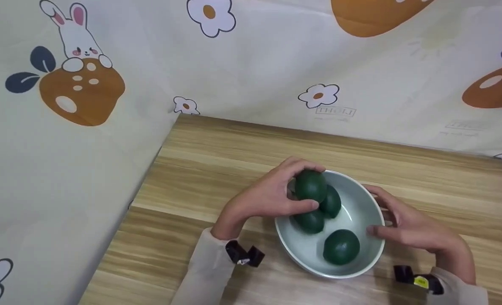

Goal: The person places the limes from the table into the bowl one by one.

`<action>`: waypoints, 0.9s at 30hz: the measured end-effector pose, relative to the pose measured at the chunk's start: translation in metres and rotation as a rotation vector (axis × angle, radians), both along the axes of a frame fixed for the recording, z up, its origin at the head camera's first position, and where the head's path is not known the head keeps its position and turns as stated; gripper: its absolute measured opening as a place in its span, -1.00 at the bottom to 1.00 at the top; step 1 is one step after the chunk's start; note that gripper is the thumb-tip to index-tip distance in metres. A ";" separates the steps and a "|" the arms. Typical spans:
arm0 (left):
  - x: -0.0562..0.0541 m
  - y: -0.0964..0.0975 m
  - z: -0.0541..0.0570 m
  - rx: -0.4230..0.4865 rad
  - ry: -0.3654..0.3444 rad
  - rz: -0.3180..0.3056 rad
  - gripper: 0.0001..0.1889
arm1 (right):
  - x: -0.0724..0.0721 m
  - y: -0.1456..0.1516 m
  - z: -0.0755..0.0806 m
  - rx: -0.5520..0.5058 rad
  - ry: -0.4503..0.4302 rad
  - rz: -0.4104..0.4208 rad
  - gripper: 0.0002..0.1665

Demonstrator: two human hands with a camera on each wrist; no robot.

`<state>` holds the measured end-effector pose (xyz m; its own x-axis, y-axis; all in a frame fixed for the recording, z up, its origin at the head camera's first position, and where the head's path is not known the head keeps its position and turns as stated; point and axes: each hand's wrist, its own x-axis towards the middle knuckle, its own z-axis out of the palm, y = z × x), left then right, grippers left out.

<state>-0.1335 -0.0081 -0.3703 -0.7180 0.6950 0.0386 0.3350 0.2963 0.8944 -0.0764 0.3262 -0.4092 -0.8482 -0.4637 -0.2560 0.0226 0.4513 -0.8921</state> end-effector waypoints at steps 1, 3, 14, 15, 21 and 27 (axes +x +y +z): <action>0.000 0.000 0.000 -0.002 0.004 0.001 -0.34 | 0.000 0.000 0.000 -0.002 -0.001 0.000 0.01; 0.002 0.000 0.002 -0.012 0.014 0.003 -0.34 | 0.000 0.000 0.000 -0.009 0.003 0.001 0.01; 0.009 0.002 0.009 -0.046 0.053 -0.013 -0.32 | -0.001 -0.002 0.000 -0.006 -0.005 -0.005 0.02; 0.009 0.003 0.010 -0.048 0.056 -0.014 -0.32 | -0.001 -0.002 0.000 -0.007 -0.008 -0.005 0.03; 0.011 0.004 0.011 -0.087 0.072 -0.006 -0.31 | -0.001 -0.001 0.000 -0.013 -0.017 -0.003 0.04; 0.013 0.007 0.011 -0.154 0.098 0.008 -0.31 | -0.001 -0.001 -0.001 0.001 -0.017 -0.007 0.05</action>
